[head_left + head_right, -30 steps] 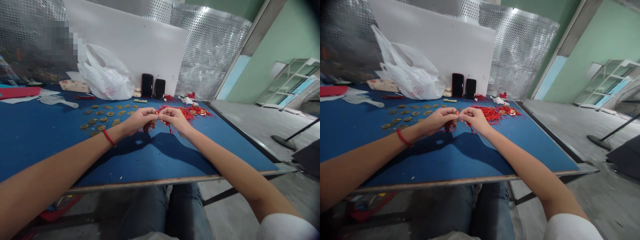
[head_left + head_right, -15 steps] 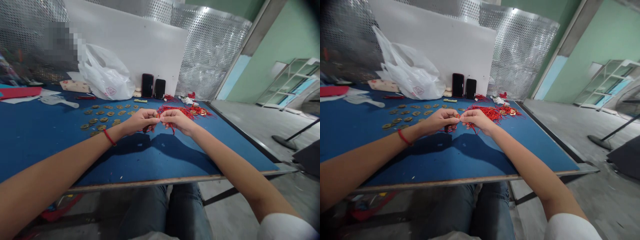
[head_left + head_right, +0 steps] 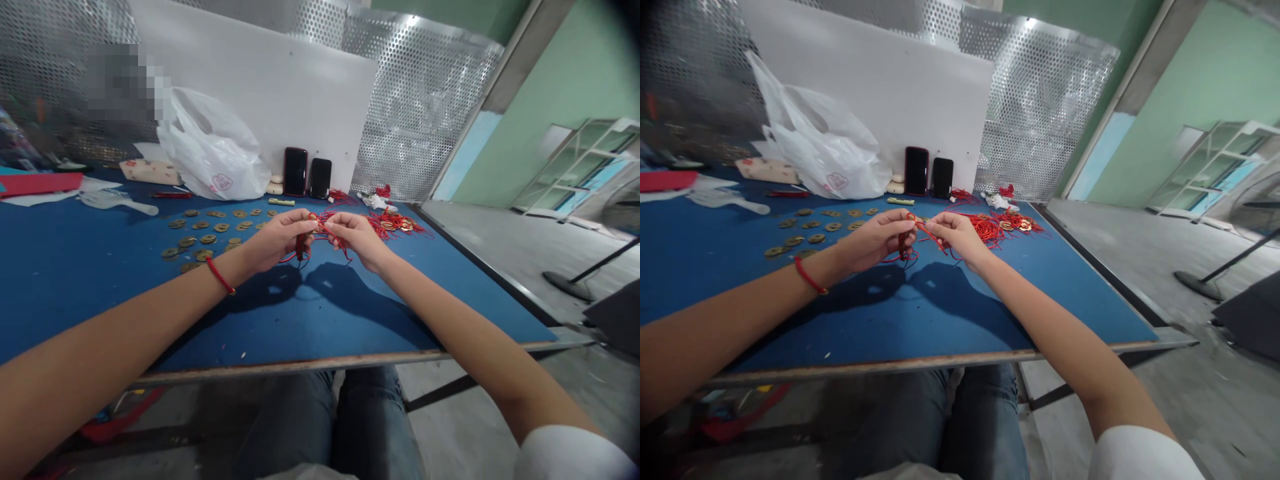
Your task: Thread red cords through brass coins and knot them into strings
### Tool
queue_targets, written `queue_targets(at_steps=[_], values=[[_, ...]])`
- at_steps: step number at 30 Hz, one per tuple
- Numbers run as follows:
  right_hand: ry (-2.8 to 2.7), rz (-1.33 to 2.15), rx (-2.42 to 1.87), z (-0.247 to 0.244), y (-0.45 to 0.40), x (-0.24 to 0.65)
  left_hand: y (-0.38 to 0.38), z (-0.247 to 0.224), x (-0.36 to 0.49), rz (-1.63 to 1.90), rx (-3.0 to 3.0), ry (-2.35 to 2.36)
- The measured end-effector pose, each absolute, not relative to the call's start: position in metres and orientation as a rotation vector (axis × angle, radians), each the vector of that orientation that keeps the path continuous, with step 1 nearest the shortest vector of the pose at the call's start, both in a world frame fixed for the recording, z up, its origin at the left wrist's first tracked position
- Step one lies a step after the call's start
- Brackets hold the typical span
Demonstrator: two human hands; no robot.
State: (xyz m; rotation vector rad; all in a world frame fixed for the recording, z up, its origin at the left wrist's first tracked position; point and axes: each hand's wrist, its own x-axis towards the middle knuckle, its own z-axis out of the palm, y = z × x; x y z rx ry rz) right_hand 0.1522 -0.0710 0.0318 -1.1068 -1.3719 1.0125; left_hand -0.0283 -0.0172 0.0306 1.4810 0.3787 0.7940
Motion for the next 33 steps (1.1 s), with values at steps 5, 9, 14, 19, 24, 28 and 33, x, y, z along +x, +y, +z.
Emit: queue_targets(at_steps=[5, 9, 14, 19, 24, 28, 33], values=[[-1.347, 1.123, -1.149, 0.023, -0.075, 0.139, -0.017, 0.03, -0.026, 0.842, 1.481, 0.45], [-1.392, 1.094, -1.194, 0.019, -0.072, 0.136, -0.018, 0.032, -0.026, 0.847, 1.517, 0.482], [-1.381, 0.529, -1.164, 0.021, -0.069, 0.144, -0.014, 0.032, -0.026, 0.941, 1.425, 0.539], [-1.656, 0.102, -1.064, 0.03, -0.085, 0.144, -0.008, 0.028, -0.027, 0.949, 1.334, 0.552], [-2.084, 0.101, -1.237, 0.023, -0.086, 0.138, -0.006, 0.028, -0.027, 0.956, 1.312, 0.598], [-2.198, 0.596, -1.118, 0.018, -0.079, 0.141, -0.004, 0.03, -0.027, 1.003, 1.292, 0.649], [-1.995, 0.772, -0.881, 0.029, -0.085, 0.14, 0.001, 0.028, -0.028, 1.103, 1.359, 0.766]])
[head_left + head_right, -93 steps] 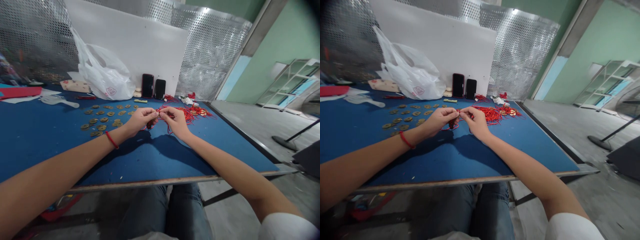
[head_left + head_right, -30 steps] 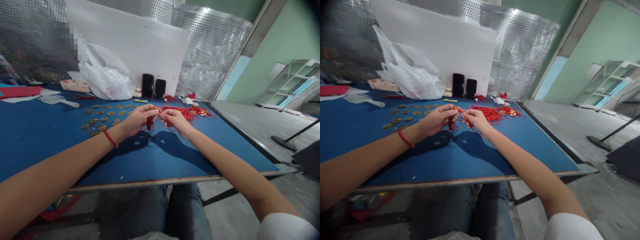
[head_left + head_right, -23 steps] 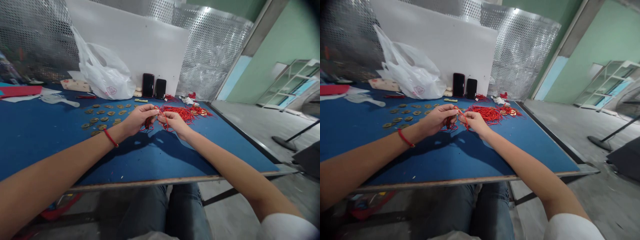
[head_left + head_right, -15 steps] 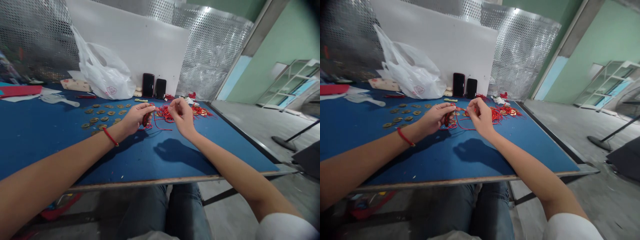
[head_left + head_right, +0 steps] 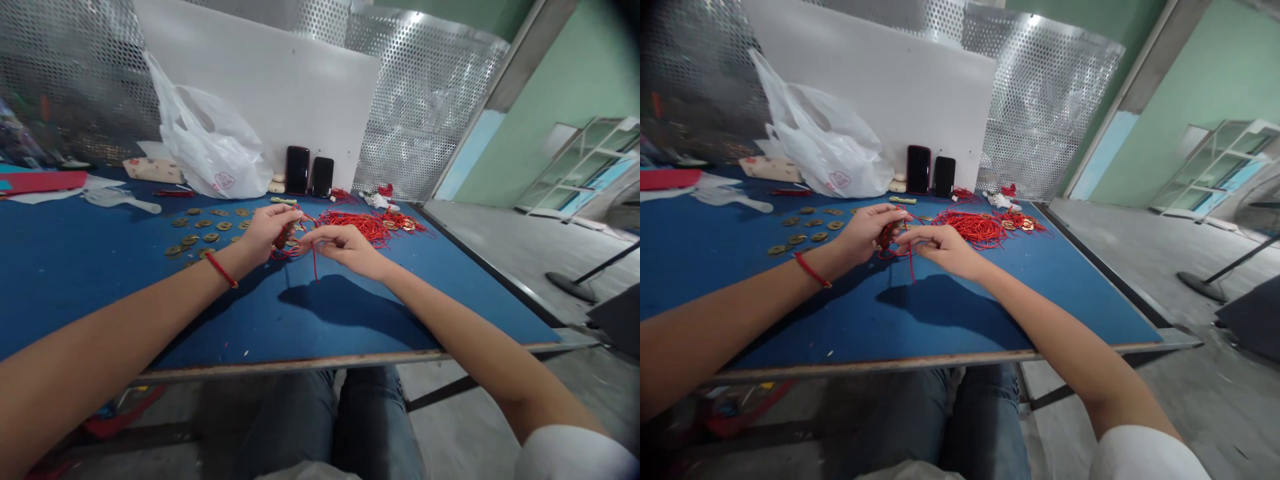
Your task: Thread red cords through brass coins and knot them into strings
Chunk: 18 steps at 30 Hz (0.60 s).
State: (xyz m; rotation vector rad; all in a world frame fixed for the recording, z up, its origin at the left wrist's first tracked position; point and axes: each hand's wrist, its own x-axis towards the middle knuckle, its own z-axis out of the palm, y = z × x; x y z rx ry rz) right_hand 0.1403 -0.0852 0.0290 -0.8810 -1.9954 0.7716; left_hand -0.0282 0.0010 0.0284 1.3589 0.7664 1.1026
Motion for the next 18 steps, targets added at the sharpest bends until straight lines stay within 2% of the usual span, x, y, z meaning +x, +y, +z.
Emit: queue_targets(at_steps=[9, 13, 18], values=[[-1.415, 0.476, -0.996, 0.042, -0.081, 0.152, -0.007, 0.027, -0.029, 0.922, 1.81, 0.745], [-1.36, 0.531, -1.088, 0.039, -0.074, 0.157, -0.009, 0.028, -0.028, 0.916, 1.927, 0.716], [-1.642, 0.778, -1.19, 0.038, -0.077, 0.148, -0.006, 0.027, -0.028, 0.955, 1.995, 0.694]])
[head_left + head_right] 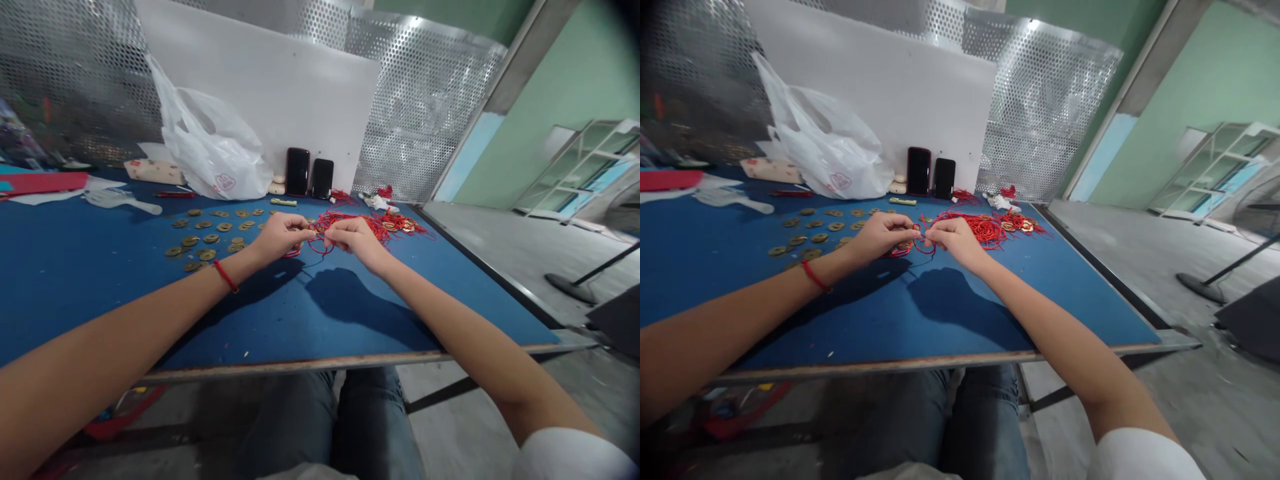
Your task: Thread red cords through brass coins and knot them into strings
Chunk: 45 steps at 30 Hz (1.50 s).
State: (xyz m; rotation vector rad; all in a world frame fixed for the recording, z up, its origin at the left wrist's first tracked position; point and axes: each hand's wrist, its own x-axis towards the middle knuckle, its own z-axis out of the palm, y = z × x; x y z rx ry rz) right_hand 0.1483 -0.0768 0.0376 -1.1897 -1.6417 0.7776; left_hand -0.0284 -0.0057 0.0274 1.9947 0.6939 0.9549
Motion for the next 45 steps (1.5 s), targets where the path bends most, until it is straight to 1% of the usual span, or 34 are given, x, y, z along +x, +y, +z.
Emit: queue_targets(at_steps=[8, 14, 16, 20, 22, 25, 30, 32, 40, 45], values=[[-1.705, 0.844, -1.27, 0.035, -0.079, 0.142, -0.003, 0.025, -0.027, 1.017, 2.023, 0.691], [-1.713, 0.842, -1.271, 0.029, -0.074, 0.143, -0.004, 0.022, -0.027, 0.984, 2.194, 0.599], [-1.769, 0.726, -1.286, 0.027, -0.073, 0.145, -0.006, 0.022, -0.027, 0.957, 2.219, 0.568], [-1.921, 0.238, -1.395, 0.024, -0.075, 0.149, -0.009, 0.024, -0.026, 0.967, 2.217, 0.548], [-1.903, 0.113, -1.424, 0.023, -0.075, 0.15, -0.011, 0.025, -0.026, 0.952, 2.198, 0.546], [-1.808, 0.229, -1.34, 0.022, -0.071, 0.151, -0.014, 0.027, -0.026, 0.887, 2.15, 0.538], [-1.676, 0.724, -1.208, 0.022, -0.066, 0.148, -0.015, 0.027, -0.025, 0.831, 2.115, 0.529], [-1.618, 0.834, -1.212, 0.023, -0.066, 0.147, -0.015, 0.027, -0.025, 0.832, 2.095, 0.533], [-1.627, 0.798, -1.167, 0.021, -0.064, 0.149, -0.013, 0.024, -0.025, 0.789, 2.018, 0.581], [-1.63, 0.871, -1.179, 0.021, -0.066, 0.149, -0.014, 0.024, -0.025, 0.755, 1.962, 0.619]])
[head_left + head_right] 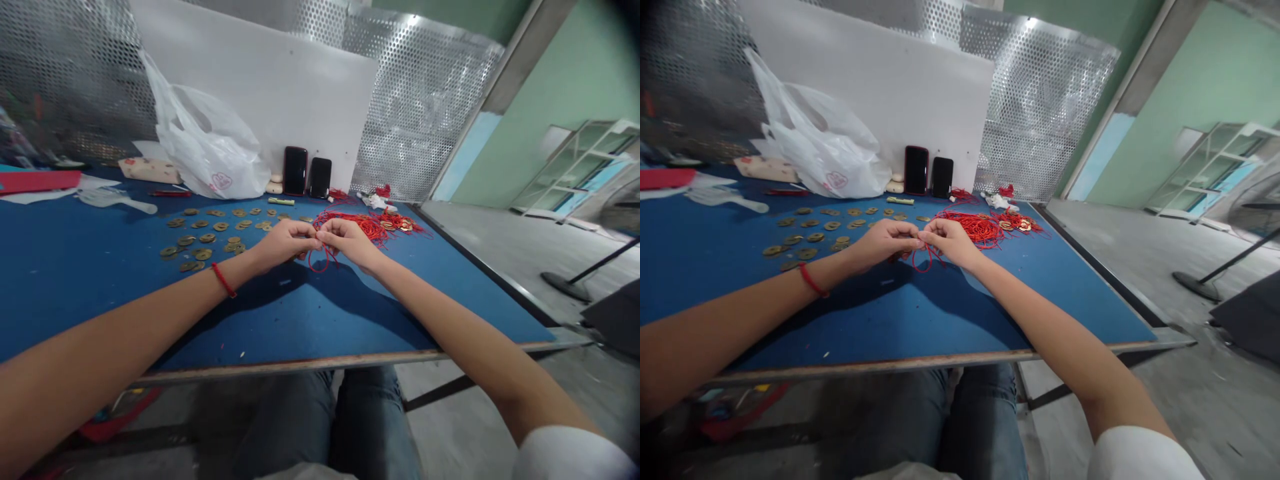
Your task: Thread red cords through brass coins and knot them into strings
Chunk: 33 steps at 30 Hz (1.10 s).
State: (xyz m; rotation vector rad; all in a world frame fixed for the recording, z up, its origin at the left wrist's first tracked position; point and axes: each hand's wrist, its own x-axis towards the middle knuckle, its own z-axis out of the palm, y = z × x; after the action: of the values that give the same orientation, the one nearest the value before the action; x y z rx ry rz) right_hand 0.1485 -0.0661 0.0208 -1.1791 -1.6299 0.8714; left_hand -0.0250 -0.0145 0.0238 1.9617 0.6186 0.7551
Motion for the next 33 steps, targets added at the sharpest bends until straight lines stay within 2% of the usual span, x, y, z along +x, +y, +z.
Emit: queue_targets(at_steps=[19, 25, 33], values=[[-1.645, 0.573, -1.045, 0.0121, -0.0694, 0.139, -0.0147, 0.0228, -0.025, 0.695, 1.776, 0.606], [-1.599, 0.394, -1.177, 0.0121, -0.0681, 0.1414, -0.0164, 0.0232, -0.0243, 0.709, 1.767, 0.632], [-1.573, 0.658, -1.107, 0.0156, -0.0679, 0.1426, -0.0196, 0.023, -0.0243, 0.727, 1.77, 0.66]])
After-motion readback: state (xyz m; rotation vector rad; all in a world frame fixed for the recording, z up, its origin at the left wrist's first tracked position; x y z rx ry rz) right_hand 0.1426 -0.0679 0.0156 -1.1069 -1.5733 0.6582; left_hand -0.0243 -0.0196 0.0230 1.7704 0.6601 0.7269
